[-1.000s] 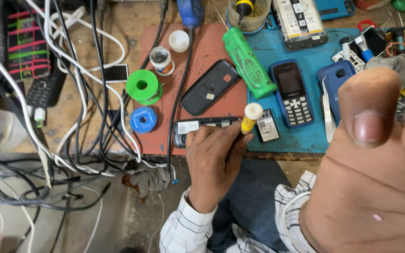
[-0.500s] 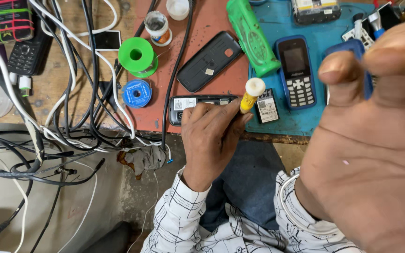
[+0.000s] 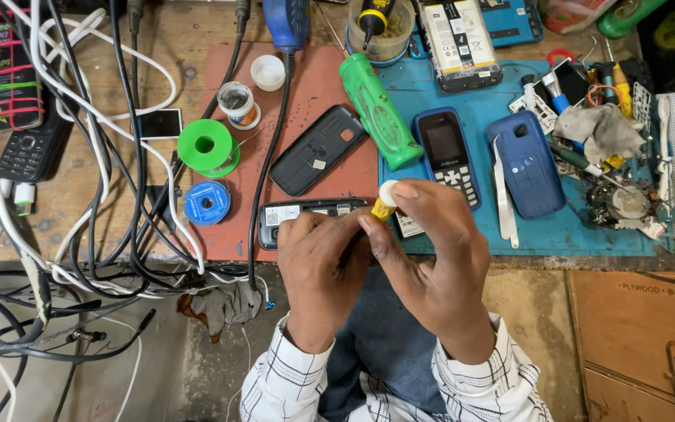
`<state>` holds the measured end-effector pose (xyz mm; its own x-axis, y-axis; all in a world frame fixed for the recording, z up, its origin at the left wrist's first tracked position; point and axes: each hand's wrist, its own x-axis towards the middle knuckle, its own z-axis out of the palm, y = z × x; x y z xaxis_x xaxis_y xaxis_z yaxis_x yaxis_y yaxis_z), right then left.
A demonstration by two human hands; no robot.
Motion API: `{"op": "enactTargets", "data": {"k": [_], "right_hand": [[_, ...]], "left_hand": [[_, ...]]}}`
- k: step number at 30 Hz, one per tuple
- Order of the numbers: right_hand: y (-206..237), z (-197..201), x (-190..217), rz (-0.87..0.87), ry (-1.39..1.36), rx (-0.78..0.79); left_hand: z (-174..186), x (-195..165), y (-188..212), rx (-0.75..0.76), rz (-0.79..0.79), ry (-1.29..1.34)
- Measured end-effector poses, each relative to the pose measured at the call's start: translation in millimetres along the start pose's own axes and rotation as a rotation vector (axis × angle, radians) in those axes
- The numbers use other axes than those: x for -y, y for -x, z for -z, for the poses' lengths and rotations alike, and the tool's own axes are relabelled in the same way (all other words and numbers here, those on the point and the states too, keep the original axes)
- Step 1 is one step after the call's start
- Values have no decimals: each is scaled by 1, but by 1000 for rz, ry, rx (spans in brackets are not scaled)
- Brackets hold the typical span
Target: The person holds a feature phone, removes its back cover and battery, and uses a yellow screwdriver to unscrew the rear screws. They then pry along the seam and separate the front housing with the screen from the phone body, holding both halves apart.
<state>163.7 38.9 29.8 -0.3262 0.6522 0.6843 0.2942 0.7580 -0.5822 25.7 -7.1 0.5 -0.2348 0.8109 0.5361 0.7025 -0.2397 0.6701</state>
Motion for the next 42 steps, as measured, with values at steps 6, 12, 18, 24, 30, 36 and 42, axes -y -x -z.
{"op": "enactTargets", "data": {"k": [6,12,18,24,30,36,42], "right_hand": [[-3,-1,2,13,-150,31],[-3,1,-2,-184,-360,24],[-3,2,-5,77,29,6],[4,2,-8,-78,-175,36],[5,4,-8,-67,-220,31],[4,0,-8,-85,-42,-33],[7,3,-9,-168,-410,-40]], "left_hand": [[-1,-1,-3,-18,-37,-30],[7,0,2,106,-46,-22],[0,5,5,48,-17,-2],[-2,-1,2,19,44,44],[6,0,3,55,-62,9],[-6,-3,1,26,83,-7],[5,-2,3,67,-38,1]]}}
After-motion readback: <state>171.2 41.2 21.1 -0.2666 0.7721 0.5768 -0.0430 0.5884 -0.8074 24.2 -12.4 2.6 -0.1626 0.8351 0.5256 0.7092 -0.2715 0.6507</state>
